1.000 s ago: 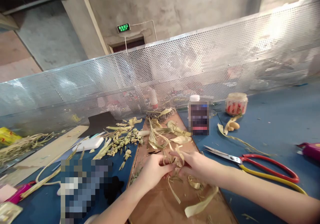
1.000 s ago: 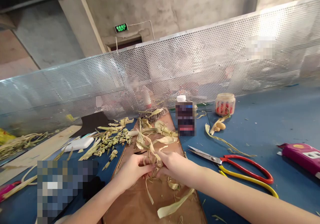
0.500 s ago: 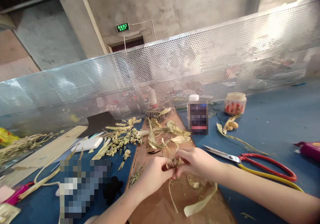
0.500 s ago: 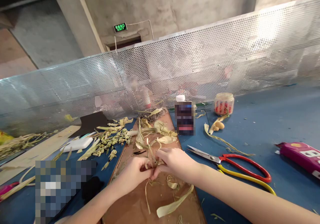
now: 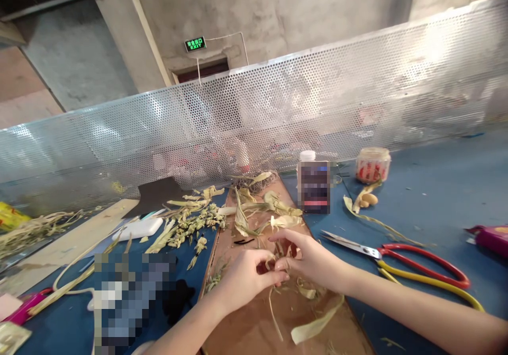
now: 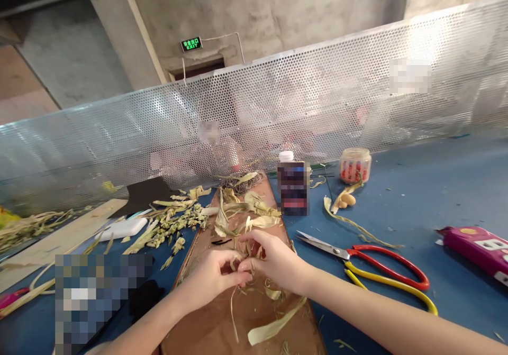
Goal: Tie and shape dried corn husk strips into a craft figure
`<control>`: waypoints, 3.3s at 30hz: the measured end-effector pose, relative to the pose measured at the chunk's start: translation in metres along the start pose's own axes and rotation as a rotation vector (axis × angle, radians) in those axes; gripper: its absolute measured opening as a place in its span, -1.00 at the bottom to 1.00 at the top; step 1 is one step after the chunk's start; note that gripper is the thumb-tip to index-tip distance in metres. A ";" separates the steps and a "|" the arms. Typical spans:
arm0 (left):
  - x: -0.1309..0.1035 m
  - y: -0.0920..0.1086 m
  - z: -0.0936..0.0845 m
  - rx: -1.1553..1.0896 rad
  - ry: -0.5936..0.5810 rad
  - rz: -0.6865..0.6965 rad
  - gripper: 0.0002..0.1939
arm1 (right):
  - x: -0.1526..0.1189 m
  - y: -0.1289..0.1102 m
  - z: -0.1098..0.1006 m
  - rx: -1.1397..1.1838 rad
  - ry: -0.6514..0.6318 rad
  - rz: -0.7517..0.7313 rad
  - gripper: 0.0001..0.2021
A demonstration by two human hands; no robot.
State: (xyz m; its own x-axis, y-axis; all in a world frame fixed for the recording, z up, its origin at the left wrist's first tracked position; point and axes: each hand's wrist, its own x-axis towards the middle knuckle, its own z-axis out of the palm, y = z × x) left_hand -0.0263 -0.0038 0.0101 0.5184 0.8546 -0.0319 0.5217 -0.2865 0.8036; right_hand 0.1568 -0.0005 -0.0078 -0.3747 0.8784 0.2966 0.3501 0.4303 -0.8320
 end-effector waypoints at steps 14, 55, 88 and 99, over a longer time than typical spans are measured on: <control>0.003 0.004 0.001 -0.080 0.059 -0.042 -0.75 | 0.001 -0.001 0.008 0.079 0.062 0.063 -0.79; 0.008 -0.006 0.008 -0.655 0.000 -0.175 -0.79 | -0.004 -0.015 -0.010 -0.274 0.190 -0.790 -0.74; 0.006 -0.004 0.005 -0.456 0.037 -0.103 -0.87 | -0.003 -0.033 -0.022 0.048 -0.064 -0.096 -0.92; 0.005 -0.002 0.007 -0.326 0.037 -0.080 -0.91 | -0.002 -0.018 0.000 -0.037 0.015 -0.091 -0.91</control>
State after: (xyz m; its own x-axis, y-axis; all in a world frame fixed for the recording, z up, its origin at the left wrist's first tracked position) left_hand -0.0195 -0.0017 0.0042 0.4562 0.8857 -0.0859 0.3129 -0.0693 0.9472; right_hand 0.1509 -0.0106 0.0066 -0.3934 0.8383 0.3775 0.3466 0.5155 -0.7837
